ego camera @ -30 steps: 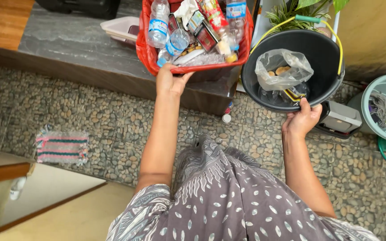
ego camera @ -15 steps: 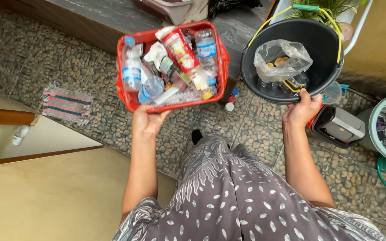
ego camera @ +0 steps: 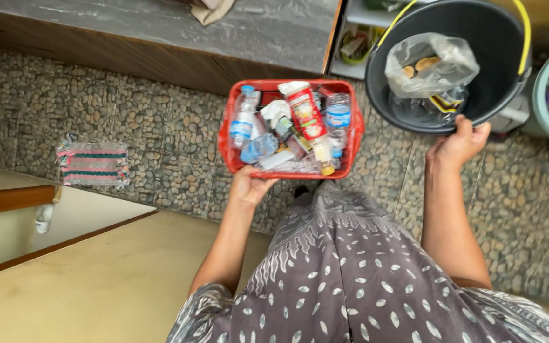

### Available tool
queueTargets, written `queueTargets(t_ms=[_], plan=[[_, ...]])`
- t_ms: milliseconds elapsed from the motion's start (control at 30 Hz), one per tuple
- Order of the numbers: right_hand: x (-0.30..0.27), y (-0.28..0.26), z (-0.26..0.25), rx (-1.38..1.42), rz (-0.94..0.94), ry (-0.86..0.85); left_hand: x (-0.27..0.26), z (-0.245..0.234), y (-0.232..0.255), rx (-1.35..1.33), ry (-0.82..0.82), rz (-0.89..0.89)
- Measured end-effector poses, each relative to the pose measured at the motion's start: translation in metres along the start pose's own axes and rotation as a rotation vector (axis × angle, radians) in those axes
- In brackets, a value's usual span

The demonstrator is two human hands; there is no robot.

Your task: Sort various trash items like plastic bottles and containers into different bins.

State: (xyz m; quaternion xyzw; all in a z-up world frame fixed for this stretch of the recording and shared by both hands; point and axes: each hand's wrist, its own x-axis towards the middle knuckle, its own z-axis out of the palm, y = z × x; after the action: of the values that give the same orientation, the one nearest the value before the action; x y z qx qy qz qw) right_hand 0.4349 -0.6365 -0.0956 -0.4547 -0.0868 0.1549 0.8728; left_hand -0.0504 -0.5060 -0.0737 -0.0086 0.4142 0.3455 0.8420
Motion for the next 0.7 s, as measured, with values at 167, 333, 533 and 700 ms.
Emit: queueTargets(t_ms=[167, 333, 533, 700], plan=[[-0.034, -0.043, -0.015, -0.134, 0.041, 0.221, 0.069, -0.033, -0.053, -0.014, 0.019, -0.145], [-0.038, -0.074, -0.075, -0.039, 0.024, 0.284, 0.127, -0.048, -0.115, 0.000, 0.025, -0.230], [-0.013, -0.096, -0.153, -0.078, 0.023, 0.352, 0.185, -0.038, -0.192, 0.088, 0.059, -0.247], [0.008, -0.123, -0.202, -0.174, 0.027, 0.439, 0.233, -0.035, -0.252, 0.108, 0.347, -0.253]])
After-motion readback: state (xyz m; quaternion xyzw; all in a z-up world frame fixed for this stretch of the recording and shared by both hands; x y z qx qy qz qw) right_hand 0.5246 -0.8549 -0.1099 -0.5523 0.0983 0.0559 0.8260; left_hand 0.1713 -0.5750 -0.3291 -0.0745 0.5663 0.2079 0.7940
